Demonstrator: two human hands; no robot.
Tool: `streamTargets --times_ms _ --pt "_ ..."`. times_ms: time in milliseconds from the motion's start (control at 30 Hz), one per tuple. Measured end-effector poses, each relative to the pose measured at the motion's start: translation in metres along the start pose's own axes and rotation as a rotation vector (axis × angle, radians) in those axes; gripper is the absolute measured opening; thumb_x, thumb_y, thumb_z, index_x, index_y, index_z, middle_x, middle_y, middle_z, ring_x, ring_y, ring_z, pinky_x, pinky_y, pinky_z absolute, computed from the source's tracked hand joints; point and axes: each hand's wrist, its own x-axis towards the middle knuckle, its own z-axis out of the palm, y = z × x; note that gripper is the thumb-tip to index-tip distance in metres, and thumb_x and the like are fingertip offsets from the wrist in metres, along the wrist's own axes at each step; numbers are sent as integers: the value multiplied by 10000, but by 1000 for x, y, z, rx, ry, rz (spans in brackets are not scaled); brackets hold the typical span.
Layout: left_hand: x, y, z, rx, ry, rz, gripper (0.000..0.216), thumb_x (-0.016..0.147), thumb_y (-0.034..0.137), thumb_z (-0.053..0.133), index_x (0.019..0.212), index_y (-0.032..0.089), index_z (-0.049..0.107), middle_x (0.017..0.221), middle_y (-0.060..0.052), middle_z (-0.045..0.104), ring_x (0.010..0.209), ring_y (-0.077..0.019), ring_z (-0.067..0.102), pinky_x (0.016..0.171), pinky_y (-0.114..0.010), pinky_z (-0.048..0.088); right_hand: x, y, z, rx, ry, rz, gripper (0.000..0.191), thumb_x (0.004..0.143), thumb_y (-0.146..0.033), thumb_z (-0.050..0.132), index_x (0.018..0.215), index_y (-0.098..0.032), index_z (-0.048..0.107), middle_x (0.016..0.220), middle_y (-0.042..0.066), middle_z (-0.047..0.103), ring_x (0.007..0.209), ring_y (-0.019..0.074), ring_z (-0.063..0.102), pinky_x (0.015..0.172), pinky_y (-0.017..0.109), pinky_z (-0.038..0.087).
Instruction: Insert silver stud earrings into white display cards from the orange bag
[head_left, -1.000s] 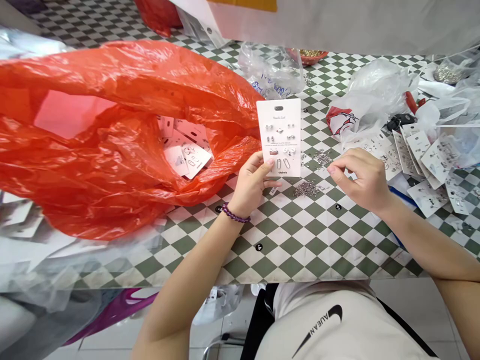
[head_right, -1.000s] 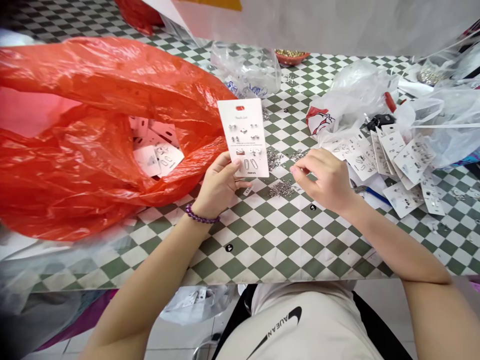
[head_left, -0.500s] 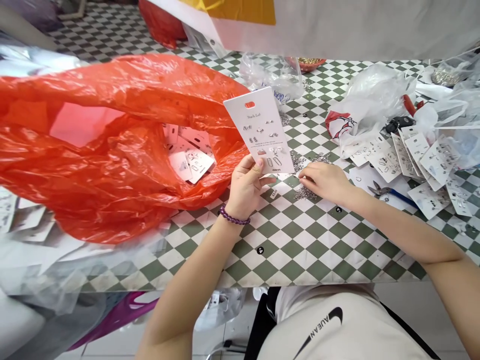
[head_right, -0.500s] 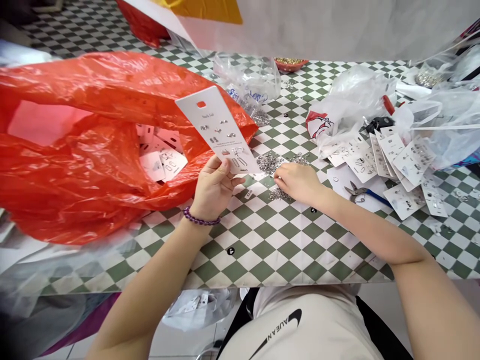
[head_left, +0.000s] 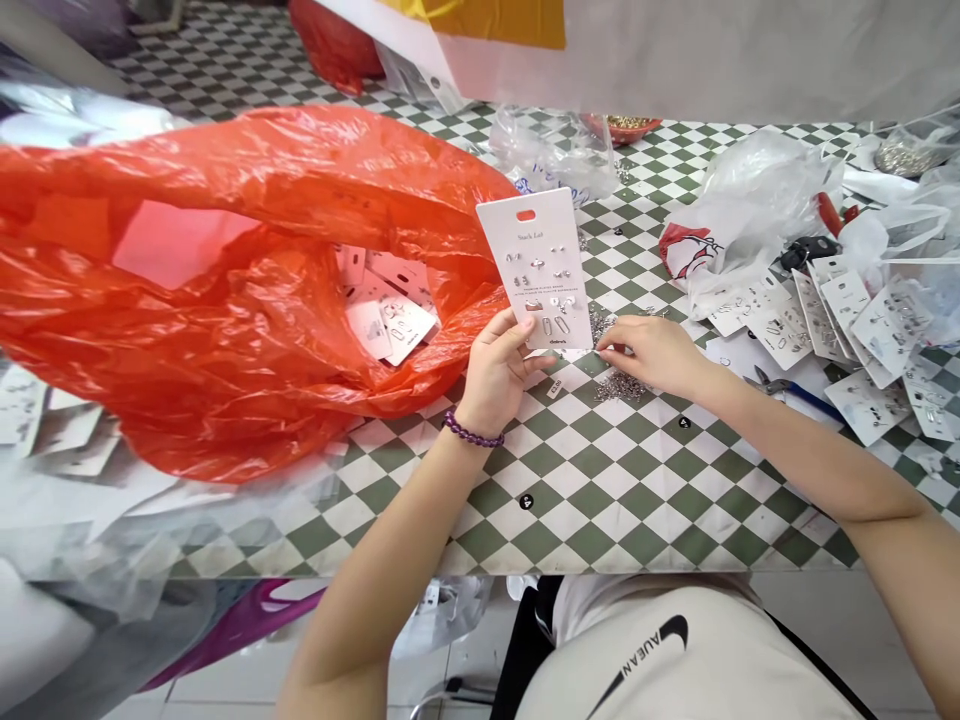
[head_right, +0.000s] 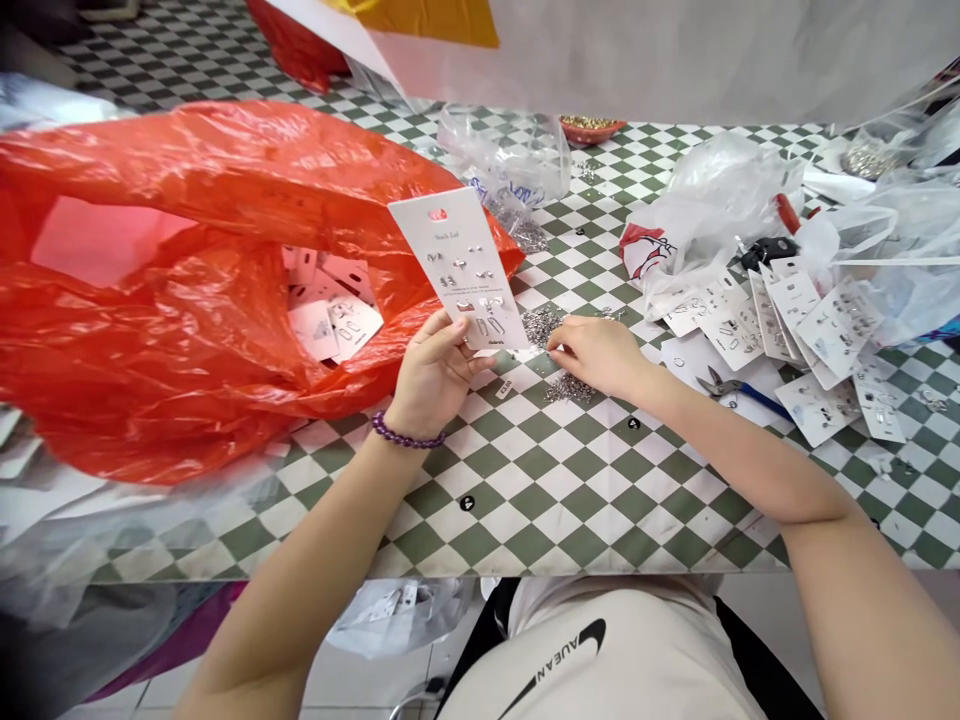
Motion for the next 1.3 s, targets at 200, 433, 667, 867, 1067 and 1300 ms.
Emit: streamTargets --times_ms 200,433,667,867,1067,1300 --pt "1 0 1 12 3 1 247 674 271 749 886 180 663 960 -24 690 719 -113 638 518 -195 556 3 -2 3 -22 -41 26 229 911 -226 508 916 -223 737 895 15 678 805 162 597 563 287 336" --pt "-1 1 1 11 -7 -30 247 658 272 773 850 174 653 806 1 676 646 -95 619 538 -186 567 5 -4 3 10 -37 57 208 895 -249 520 873 -219 724 915 13 683 835 168 598 587 284 332" --pt "-1 -5 0 -92 -121 -142 268 676 248 780 911 191 664 874 2 696 684 -105 645 566 -203 573 2 -12 5 21 100 27 155 835 -183 555 722 -180 661 779 20 627 689 135 534 520 280 250" --pt "-22 -16 10 -337 -373 -231 241 608 297 845 729 230 647 691 44 665 610 -98 614 513 -183 521 -40 -37 -14 995 417 57 92 825 -251 633 753 -192 629 673 -36 577 562 68 478 498 217 382" --pt "-39 -21 21 -400 -668 -238 299 621 388 814 527 227 580 416 42 472 427 -110 489 425 -216 431 -63 -70 11 1475 411 56 41 813 -206 673 774 -207 659 651 -56 600 509 35 511 452 172 412" --pt "-41 -33 14 -389 -878 -222 140 695 398 762 776 299 707 494 56 580 331 -69 356 429 -242 360 -69 -80 22 1536 452 15 23 821 -234 691 808 -215 691 738 -39 605 558 59 615 516 192 547"
